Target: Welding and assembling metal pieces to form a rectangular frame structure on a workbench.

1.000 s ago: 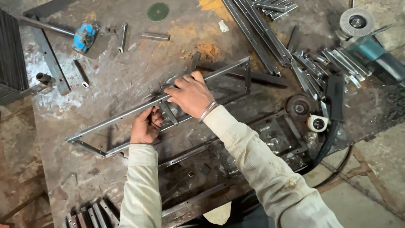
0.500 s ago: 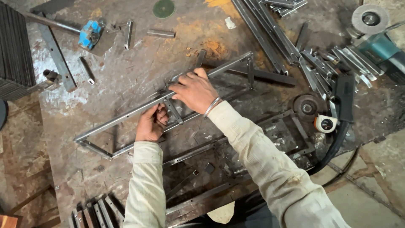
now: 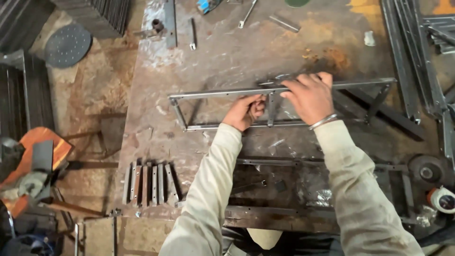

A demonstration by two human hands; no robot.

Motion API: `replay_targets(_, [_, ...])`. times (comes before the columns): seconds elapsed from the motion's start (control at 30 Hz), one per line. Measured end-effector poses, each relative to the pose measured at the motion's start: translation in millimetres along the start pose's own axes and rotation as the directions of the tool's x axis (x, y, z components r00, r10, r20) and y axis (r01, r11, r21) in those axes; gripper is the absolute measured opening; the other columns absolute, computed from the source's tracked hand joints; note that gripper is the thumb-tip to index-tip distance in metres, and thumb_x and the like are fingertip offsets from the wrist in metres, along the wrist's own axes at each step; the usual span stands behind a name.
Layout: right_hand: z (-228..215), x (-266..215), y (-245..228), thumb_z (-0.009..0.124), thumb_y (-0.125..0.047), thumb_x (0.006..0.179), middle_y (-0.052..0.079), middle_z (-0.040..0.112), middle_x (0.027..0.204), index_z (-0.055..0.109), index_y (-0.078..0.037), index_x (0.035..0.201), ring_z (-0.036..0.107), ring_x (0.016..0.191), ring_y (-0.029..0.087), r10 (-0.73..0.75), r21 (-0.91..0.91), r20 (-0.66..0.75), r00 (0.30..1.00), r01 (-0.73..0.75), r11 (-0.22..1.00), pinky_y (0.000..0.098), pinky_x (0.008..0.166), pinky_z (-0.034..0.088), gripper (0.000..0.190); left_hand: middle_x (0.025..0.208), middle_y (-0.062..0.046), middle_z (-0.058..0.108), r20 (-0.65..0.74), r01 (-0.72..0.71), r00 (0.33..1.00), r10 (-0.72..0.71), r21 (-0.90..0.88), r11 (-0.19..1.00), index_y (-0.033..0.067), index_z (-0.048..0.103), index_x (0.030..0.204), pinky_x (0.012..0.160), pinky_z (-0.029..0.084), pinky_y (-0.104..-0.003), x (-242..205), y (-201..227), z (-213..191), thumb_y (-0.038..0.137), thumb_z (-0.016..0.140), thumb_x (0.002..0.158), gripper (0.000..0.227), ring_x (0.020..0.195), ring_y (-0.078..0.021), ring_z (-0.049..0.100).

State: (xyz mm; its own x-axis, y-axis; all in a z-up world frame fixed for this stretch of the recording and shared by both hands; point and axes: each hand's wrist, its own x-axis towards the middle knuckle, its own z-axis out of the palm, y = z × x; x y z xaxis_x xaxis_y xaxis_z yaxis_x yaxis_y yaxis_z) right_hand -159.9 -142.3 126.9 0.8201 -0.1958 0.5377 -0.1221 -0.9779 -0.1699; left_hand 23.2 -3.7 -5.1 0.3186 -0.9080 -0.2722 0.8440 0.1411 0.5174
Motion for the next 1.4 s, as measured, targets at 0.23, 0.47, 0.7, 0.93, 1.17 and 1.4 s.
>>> replay_targets(0.23, [4.3, 0.8, 1.0, 0.074, -0.034, 0.098, 0.003, 0.062, 0.094, 0.076, -0.017, 0.115, 0.061, 0.096, 0.026, 0.008, -0.007, 0.014, 1.000, -0.008, 1.000, 0.0454, 0.100, 0.037, 0.024, 0.091, -0.005, 0.068, 0.095, 0.032, 0.995, -0.027, -0.057, 0.998, 0.0017, 0.065, 0.097, 0.056, 0.038, -0.027, 5.1, -1.9, 4.5, 0.013, 0.068, 0.097, 0.012, 0.069, -0.0122, 0.051])
replay_targets(0.47, [10.1, 0.1, 6.3, 0.075, -0.035, 0.101, 0.003, 0.063, 0.097, 0.076, -0.016, 0.116, 0.062, 0.098, 0.026, -0.016, 0.001, 0.021, 1.000, 0.016, 1.000, 0.0456, 0.105, 0.037, 0.024, 0.092, -0.006, 0.068, 0.124, 0.013, 0.992, -0.002, -0.086, 0.996, 0.0013, 0.065, 0.097, 0.057, 0.039, -0.027, 13.6, -6.0, -4.1, 0.012, 0.069, 0.097, 0.012, 0.070, -0.0126, 0.053])
replay_targets(0.7, [15.8, -4.7, 15.3, 0.075, -0.038, 0.105, 0.004, 0.063, 0.093, 0.075, -0.014, 0.114, 0.061, 0.098, 0.025, -0.031, -0.044, 0.045, 0.999, 0.033, 0.998, 0.0467, 0.110, 0.036, 0.025, 0.094, -0.008, 0.070, 0.139, 0.005, 0.990, 0.009, -0.097, 0.995, -0.0017, 0.068, 0.103, 0.059, 0.042, -0.029, 22.6, -14.0, -12.0, 0.011, 0.069, 0.096, 0.014, 0.073, -0.0146, 0.056])
replay_targets(0.93, [40.7, -27.6, 50.7, 0.070, -0.039, 0.102, 0.005, 0.061, 0.100, 0.071, -0.014, 0.117, 0.058, 0.101, 0.024, -0.067, -0.119, 0.074, 0.995, 0.075, 0.990, 0.0403, 0.111, 0.036, 0.029, 0.099, -0.008, 0.074, 0.090, -0.044, 0.995, 0.048, -0.052, 0.998, 0.0049, 0.071, 0.107, 0.071, 0.054, -0.036, 34.4, -24.7, -18.1, 0.014, 0.072, 0.094, 0.016, 0.083, -0.0180, 0.067])
replay_targets(1.17, [41.3, -30.5, 54.5, 0.071, -0.033, 0.102, 0.003, 0.063, 0.100, 0.072, -0.015, 0.120, 0.058, 0.102, 0.022, -0.091, -0.175, 0.092, 0.992, 0.106, 0.979, 0.0364, 0.107, 0.035, 0.025, 0.102, -0.008, 0.073, 0.177, -0.048, 0.982, 0.067, -0.107, 0.993, 0.0043, 0.069, 0.109, 0.073, 0.054, -0.033, 65.5, -42.4, -34.5, 0.014, 0.069, 0.097, 0.016, 0.083, -0.0151, 0.065])
replay_targets(1.4, [42.5, -33.1, 58.4, 0.069, -0.034, 0.105, 0.002, 0.063, 0.102, 0.071, -0.015, 0.121, 0.057, 0.105, 0.021, -0.070, -0.158, 0.123, 0.990, 0.089, 0.983, 0.0366, 0.109, 0.035, 0.025, 0.097, -0.005, 0.071, 0.208, -0.006, 0.977, 0.043, -0.177, 0.984, 0.0041, 0.069, 0.105, 0.065, 0.049, -0.029, 82.9, -53.9, -45.8, 0.015, 0.070, 0.097, 0.013, 0.079, -0.0134, 0.062])
